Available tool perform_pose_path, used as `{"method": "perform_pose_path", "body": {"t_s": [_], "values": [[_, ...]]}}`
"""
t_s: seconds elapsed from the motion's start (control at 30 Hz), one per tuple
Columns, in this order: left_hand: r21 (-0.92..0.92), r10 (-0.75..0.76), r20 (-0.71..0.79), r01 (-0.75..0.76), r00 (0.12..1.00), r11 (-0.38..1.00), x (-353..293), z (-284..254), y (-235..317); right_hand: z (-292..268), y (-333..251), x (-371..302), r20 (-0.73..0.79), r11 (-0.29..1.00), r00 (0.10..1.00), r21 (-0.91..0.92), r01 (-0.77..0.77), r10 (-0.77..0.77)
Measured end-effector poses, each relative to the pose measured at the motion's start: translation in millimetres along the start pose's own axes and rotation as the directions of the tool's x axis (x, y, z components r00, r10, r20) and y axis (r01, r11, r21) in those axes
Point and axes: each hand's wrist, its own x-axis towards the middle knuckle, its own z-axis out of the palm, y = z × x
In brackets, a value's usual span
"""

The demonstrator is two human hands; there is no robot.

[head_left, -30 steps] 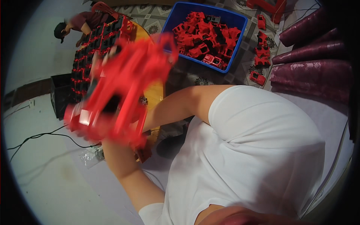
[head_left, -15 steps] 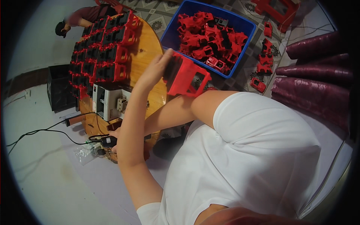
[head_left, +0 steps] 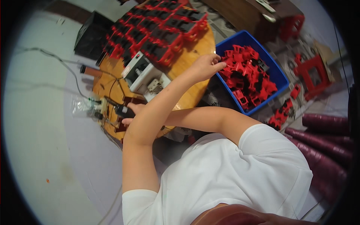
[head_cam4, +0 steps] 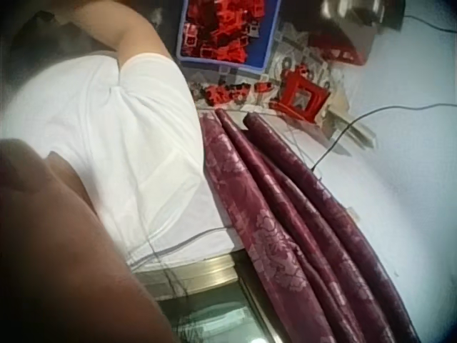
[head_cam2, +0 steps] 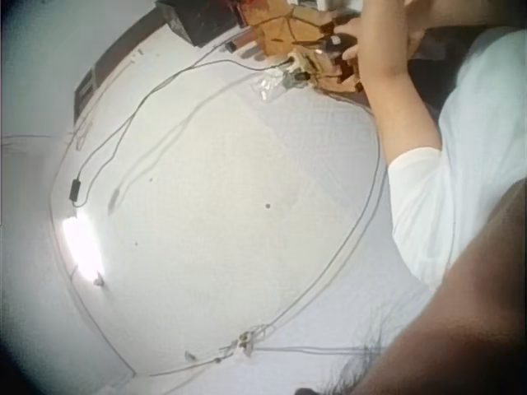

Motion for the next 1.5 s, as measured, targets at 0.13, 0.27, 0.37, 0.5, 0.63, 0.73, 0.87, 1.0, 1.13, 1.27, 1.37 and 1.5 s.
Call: {"method": "perform_pose_path", "body": {"t_s": [0.13, 0.27, 0.37, 0.5, 0.63, 0.73, 0.87, 1.0, 1.13, 1.27, 1.37, 1.5], "values": [[0.141, -0.080, 0.005, 0.078, 0.997, 0.987, -22, -22, -23, -1, -3, 2, -0.025, 0.999, 0.999, -0.015, -0.044, 0.044], [0.230, -0.025, -0.112, 0.050, 0.993, 0.972, -2, -32, -45, -2, -5, -3, 0.053, 0.997, 0.998, 0.063, -0.046, 0.043], [0.313, 0.129, -0.339, -0.017, 0.932, 0.950, 37, -43, -56, -5, 3, -5, 0.173, 0.992, 0.985, 0.119, -0.043, 0.022], [0.498, 0.381, -0.562, -0.068, 0.734, 0.864, 103, -56, -65, -8, 22, -5, 0.284, 0.986, 0.959, 0.159, -0.048, 0.001], [0.630, 0.245, -0.468, 0.125, 0.849, 0.767, 151, -63, -59, -16, 32, -1, 0.319, 0.984, 0.948, 0.170, -0.045, -0.011], [0.717, 0.187, -0.494, 0.276, 0.849, 0.640, 175, -50, -74, -20, 36, 4, 0.341, 0.984, 0.940, 0.175, -0.031, -0.031], [0.774, 0.250, -0.526, 0.336, 0.813, 0.537, 193, -40, -85, -11, 39, 17, 0.331, 0.986, 0.942, 0.169, 0.003, -0.059], [0.796, 0.263, -0.470, 0.276, 0.843, 0.539, 184, -41, -88, 1, 41, 20, 0.334, 0.986, 0.938, 0.160, 0.040, -0.092], [0.751, 0.395, -0.471, 0.123, 0.788, 0.649, 137, -50, -40, 13, 40, 7, 0.337, 0.979, 0.929, 0.183, 0.094, -0.153], [0.864, 0.701, -0.458, 0.085, 0.547, 0.497, 54, -100, 2, 7, 44, 19, 0.156, 0.953, 0.945, 0.145, 0.265, -0.286], [0.838, 0.632, -0.544, 0.403, 0.553, 0.369, -63, -157, 2, 6, 38, 27, -0.020, 0.947, 0.950, 0.078, 0.311, -0.311], [0.593, 0.469, -0.805, 0.464, 0.364, 0.658, -248, -216, -27, 10, 20, 14, -0.017, 0.987, 0.996, 0.137, 0.090, -0.089]]}}
